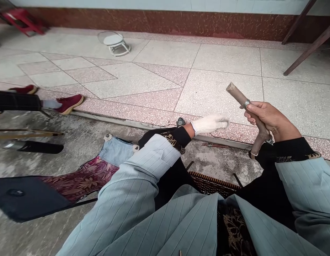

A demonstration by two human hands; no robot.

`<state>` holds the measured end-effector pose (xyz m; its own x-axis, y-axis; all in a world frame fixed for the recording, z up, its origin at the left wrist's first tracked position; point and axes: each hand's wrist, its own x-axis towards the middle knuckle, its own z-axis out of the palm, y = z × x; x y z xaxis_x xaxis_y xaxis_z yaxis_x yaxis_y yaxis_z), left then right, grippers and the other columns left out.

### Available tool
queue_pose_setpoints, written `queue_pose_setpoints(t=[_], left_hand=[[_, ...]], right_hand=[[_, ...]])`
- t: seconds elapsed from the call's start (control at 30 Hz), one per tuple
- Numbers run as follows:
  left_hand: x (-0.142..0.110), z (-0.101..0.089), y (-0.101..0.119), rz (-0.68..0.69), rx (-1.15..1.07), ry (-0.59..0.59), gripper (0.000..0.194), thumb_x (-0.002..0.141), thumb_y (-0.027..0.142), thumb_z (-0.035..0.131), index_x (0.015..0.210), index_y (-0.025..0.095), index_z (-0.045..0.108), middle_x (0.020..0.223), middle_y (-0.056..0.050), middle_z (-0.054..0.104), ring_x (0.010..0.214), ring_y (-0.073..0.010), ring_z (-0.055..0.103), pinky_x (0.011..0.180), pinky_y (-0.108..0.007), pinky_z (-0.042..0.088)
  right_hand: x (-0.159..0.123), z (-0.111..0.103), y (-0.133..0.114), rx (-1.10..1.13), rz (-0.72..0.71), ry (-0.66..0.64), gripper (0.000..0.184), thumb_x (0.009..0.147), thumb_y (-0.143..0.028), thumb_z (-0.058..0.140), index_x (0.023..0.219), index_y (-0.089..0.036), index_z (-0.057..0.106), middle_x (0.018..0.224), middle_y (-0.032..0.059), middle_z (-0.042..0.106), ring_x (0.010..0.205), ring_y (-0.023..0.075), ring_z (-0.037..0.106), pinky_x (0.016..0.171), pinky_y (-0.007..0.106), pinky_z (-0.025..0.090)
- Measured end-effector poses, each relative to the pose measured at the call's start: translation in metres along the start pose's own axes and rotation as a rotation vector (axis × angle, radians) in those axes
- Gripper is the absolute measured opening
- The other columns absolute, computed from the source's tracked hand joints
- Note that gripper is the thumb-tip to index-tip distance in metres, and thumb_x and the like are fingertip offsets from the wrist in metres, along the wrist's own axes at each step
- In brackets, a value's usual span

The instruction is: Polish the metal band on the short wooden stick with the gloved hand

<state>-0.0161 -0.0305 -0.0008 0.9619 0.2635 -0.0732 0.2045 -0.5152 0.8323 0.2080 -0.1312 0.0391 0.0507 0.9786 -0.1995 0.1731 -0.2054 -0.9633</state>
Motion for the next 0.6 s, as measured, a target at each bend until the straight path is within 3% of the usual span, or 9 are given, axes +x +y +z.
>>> queue_pose_setpoints(t=[0.13, 0.27, 0.43, 0.5, 0.6], left_hand=[[0.0, 0.004, 0.0, -0.014, -0.025, -0.036, 0.028, 0.094, 0.037, 0.044, 0.091, 0.014, 0.06, 0.079, 0.0, 0.055, 0.069, -0.0102, 0.046, 0.068, -0.023, 0.038], [-0.002, 0.007, 0.004, -0.077, -0.024, -0.034, 0.028, 0.092, 0.038, 0.047, 0.09, 0.014, 0.062, 0.08, -0.003, 0.06, 0.072, -0.0127, 0.05, 0.069, -0.026, 0.038], [-0.004, 0.003, 0.011, -0.065, 0.198, -0.009, 0.027, 0.092, 0.034, 0.045, 0.086, 0.016, 0.064, 0.076, -0.003, 0.062, 0.071, -0.0139, 0.053, 0.068, -0.026, 0.037], [-0.004, -0.002, 0.012, -0.065, 0.319, 0.0, 0.027, 0.091, 0.032, 0.045, 0.086, 0.016, 0.065, 0.074, -0.002, 0.062, 0.07, -0.0145, 0.054, 0.067, -0.025, 0.037], [-0.005, -0.008, 0.011, -0.075, 0.38, -0.001, 0.024, 0.089, 0.032, 0.048, 0.086, 0.017, 0.066, 0.07, -0.002, 0.061, 0.07, -0.0151, 0.056, 0.066, -0.025, 0.037]], right_hand=[[0.004, -0.001, 0.007, -0.045, 0.033, -0.003, 0.031, 0.082, -0.048, 0.066, 0.077, -0.019, 0.056, 0.062, -0.001, 0.047, 0.05, 0.0084, 0.04, 0.045, 0.025, 0.033], [0.006, 0.0, 0.006, -0.174, 0.051, 0.031, 0.031, 0.083, -0.047, 0.064, 0.073, -0.019, 0.054, 0.059, -0.0014, 0.046, 0.049, 0.0089, 0.039, 0.046, 0.026, 0.032], [0.013, -0.001, 0.012, -0.643, 0.152, 0.086, 0.025, 0.081, -0.044, 0.062, 0.081, -0.019, 0.064, 0.062, 0.0016, 0.054, 0.054, 0.0136, 0.047, 0.052, 0.029, 0.035], [0.014, 0.002, 0.017, -0.81, 0.169, -0.005, 0.029, 0.079, -0.046, 0.062, 0.088, -0.02, 0.07, 0.072, 0.0039, 0.061, 0.062, 0.0165, 0.053, 0.056, 0.03, 0.036], [0.009, 0.01, 0.015, -0.823, 0.168, -0.383, 0.031, 0.078, -0.047, 0.063, 0.094, -0.022, 0.073, 0.076, 0.0033, 0.065, 0.065, 0.0167, 0.054, 0.059, 0.029, 0.037]])
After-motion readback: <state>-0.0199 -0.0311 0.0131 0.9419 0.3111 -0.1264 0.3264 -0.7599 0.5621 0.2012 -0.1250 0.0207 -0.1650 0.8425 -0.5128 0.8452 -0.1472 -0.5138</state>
